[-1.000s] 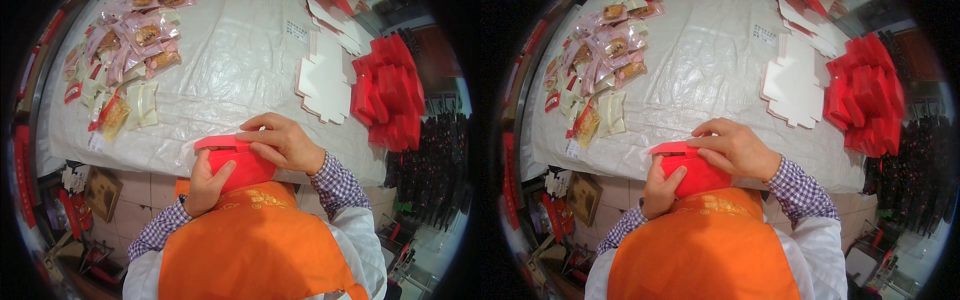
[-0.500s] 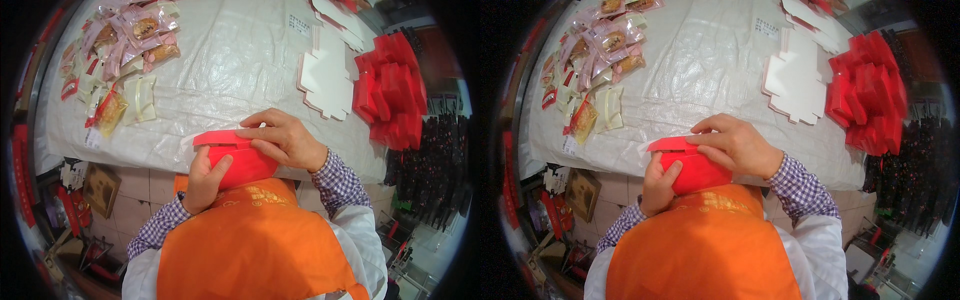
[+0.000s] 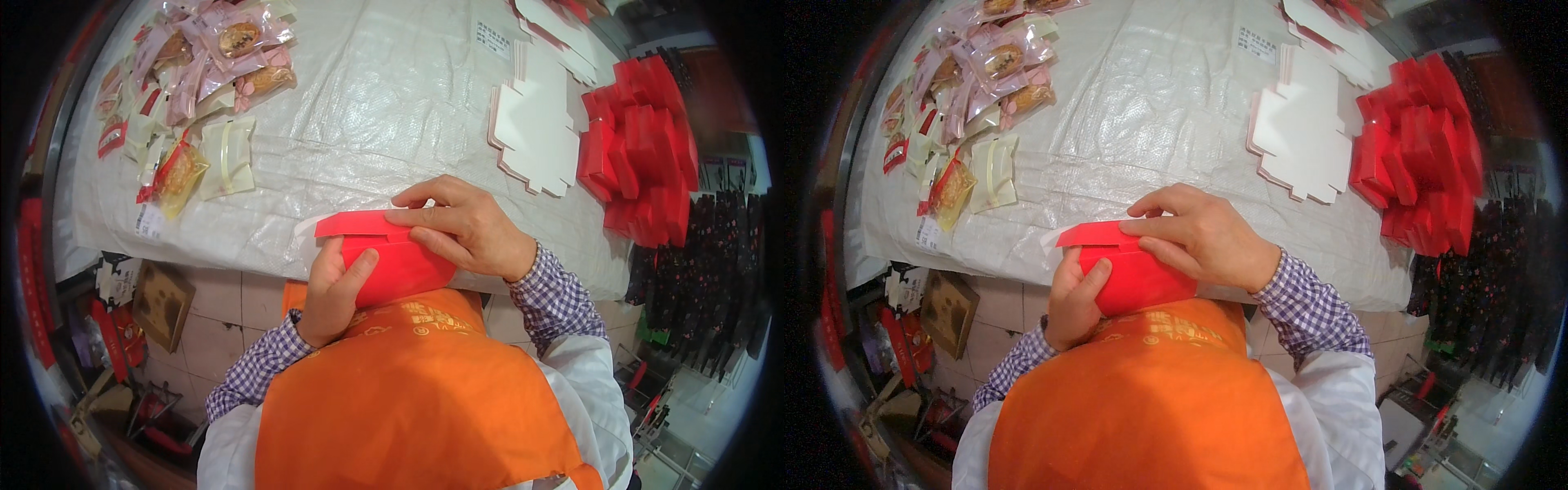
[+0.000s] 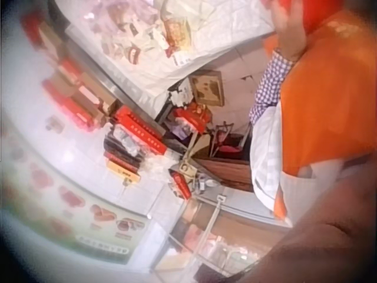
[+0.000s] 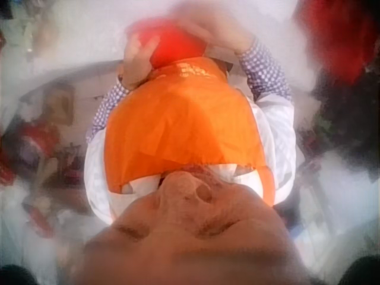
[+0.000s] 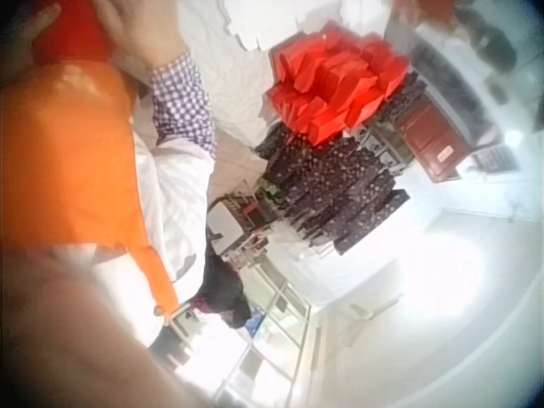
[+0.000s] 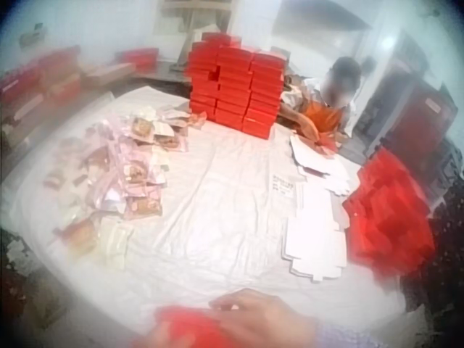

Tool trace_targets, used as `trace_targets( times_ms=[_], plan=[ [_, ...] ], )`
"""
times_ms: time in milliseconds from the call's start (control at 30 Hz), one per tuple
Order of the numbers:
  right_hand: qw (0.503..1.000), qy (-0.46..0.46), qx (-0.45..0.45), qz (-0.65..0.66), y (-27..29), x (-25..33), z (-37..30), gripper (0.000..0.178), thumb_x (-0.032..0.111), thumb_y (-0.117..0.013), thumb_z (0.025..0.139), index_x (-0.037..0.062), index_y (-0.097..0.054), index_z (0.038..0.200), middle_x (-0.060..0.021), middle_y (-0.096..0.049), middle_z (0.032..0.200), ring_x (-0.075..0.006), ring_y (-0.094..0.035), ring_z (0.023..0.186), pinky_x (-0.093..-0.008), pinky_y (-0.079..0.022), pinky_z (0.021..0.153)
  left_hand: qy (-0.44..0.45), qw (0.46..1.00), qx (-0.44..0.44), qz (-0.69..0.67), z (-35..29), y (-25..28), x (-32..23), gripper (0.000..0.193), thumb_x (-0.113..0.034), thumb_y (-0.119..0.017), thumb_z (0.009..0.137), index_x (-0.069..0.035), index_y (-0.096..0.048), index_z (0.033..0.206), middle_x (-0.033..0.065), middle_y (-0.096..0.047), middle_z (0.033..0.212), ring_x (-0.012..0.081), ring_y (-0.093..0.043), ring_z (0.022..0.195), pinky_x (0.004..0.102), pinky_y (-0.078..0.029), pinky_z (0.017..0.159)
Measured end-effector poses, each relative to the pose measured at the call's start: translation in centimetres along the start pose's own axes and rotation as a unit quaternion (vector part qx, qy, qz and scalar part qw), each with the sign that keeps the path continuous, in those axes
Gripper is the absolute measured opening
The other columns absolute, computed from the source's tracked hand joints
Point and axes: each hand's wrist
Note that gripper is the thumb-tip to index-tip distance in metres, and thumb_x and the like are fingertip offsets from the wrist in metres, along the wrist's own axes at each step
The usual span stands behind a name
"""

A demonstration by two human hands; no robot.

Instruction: The person assembles small red boxes by folding flat white cardboard pieces. They fold the sides and flaps of the cardboard to form the box shape, then insert a red plastic insert into the assembled box. The finished boxes are stacked on the table.

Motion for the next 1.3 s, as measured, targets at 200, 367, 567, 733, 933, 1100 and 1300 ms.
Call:
trace_targets(
  times_ms=[200, 367, 567, 733, 933, 1100, 1300],
  plan=[
    [1.0, 0.018, 0.001, -0.017, -0.3, -0.3, -0.2, 0.033, 0.007, -0.068, 0.09, 0.0087, -0.074, 0.123, -0.013, -0.068, 0.121, -0.0291, -0.065, 0.102, -0.0384, -0.054, 0.09, -0.015, 1.0, -0.003, -0.026, 0.2, -0.1, 0.2, 0.038, -0.009, -0.047, 0.107, 0.004, -0.043, 0.143, 0.0144, -0.056, 0.138, 0.0191, -0.057, 0.124, 0.0347, -0.046, 0.107],
    [1.0, 0.011, 0.007, -0.019, -0.2, 0.2, -0.2, 0.039, 0.006, -0.068, 0.089, 0.0106, -0.072, 0.127, -0.012, -0.068, 0.121, -0.0289, -0.065, 0.104, -0.0387, -0.054, 0.091, -0.015, 0.998, -0.002, -0.056, 0.2, 0.0, 0.3, 0.037, -0.01, -0.046, 0.108, 0.004, -0.044, 0.142, 0.0135, -0.058, 0.136, 0.0185, -0.058, 0.122, 0.0339, -0.047, 0.105],
    [1.0, -0.002, 0.03, -0.004, 0.0, 0.1, -0.3, 0.043, 0.004, -0.067, 0.088, 0.0139, -0.071, 0.13, -0.0121, -0.065, 0.126, -0.0297, -0.064, 0.108, -0.0389, -0.054, 0.093, 0.037, 0.999, 0.0, -0.017, -0.1, 0.9, 1.1, 0.034, -0.016, -0.047, 0.11, 0.004, -0.052, 0.137, 0.0113, -0.062, 0.132, 0.0159, -0.06, 0.117, 0.0319, -0.049, 0.101],
    [0.998, -0.01, 0.055, 0.003, 0.1, -0.1, -0.7, 0.043, 0.006, -0.065, 0.091, 0.0144, -0.07, 0.133, -0.0127, -0.061, 0.136, -0.0302, -0.062, 0.112, -0.0388, -0.053, 0.097, 0.039, 0.999, 0.006, 0.031, -0.3, 1.1, 1.2, 0.034, -0.02, -0.047, 0.111, 0.004, -0.057, 0.133, 0.0097, -0.065, 0.127, 0.0135, -0.061, 0.111, 0.0303, -0.051, 0.097],
    [0.994, -0.008, 0.105, 0.037, 1.0, -0.1, -0.6, 0.043, 0.011, -0.06, 0.097, 0.016, -0.066, 0.139, -0.0132, -0.056, 0.146, -0.031, -0.059, 0.118, -0.0386, -0.051, 0.101, 0.025, 0.999, 0.004, 0.022, -0.2, 1.0, 1.5, 0.036, -0.023, -0.045, 0.111, 0.003, -0.058, 0.131, 0.0086, -0.067, 0.123, 0.0128, -0.062, 0.108, 0.0292, -0.052, 0.094],
    [0.989, -0.011, 0.137, 0.058, 1.4, 0.0, -0.6, 0.044, 0.014, -0.057, 0.1, 0.0165, -0.062, 0.143, -0.0137, -0.052, 0.151, -0.0328, -0.057, 0.124, -0.0392, -0.049, 0.104, 0.017, 1.0, 0.002, 0.016, -0.5, 1.2, 1.6, 0.037, -0.025, -0.045, 0.112, 0.003, -0.059, 0.13, 0.008, -0.068, 0.12, 0.0116, -0.062, 0.106, 0.0287, -0.052, 0.091],
    [0.99, -0.009, 0.142, 0.024, 1.0, 0.2, -1.3, 0.046, 0.016, -0.055, 0.101, 0.0171, -0.057, 0.147, -0.0147, -0.05, 0.152, -0.0357, -0.055, 0.128, -0.0422, -0.048, 0.106, 0.017, 1.0, 0.002, 0.021, -0.6, 1.4, 1.7, 0.037, -0.027, -0.044, 0.112, 0.003, -0.06, 0.128, 0.0074, -0.069, 0.117, 0.0107, -0.062, 0.103, 0.0279, -0.051, 0.089]
  ],
)
Point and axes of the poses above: each hand's wrist, its own z-axis towards the middle knuckle, its own y-axis out of the back of the hand, x = y × z
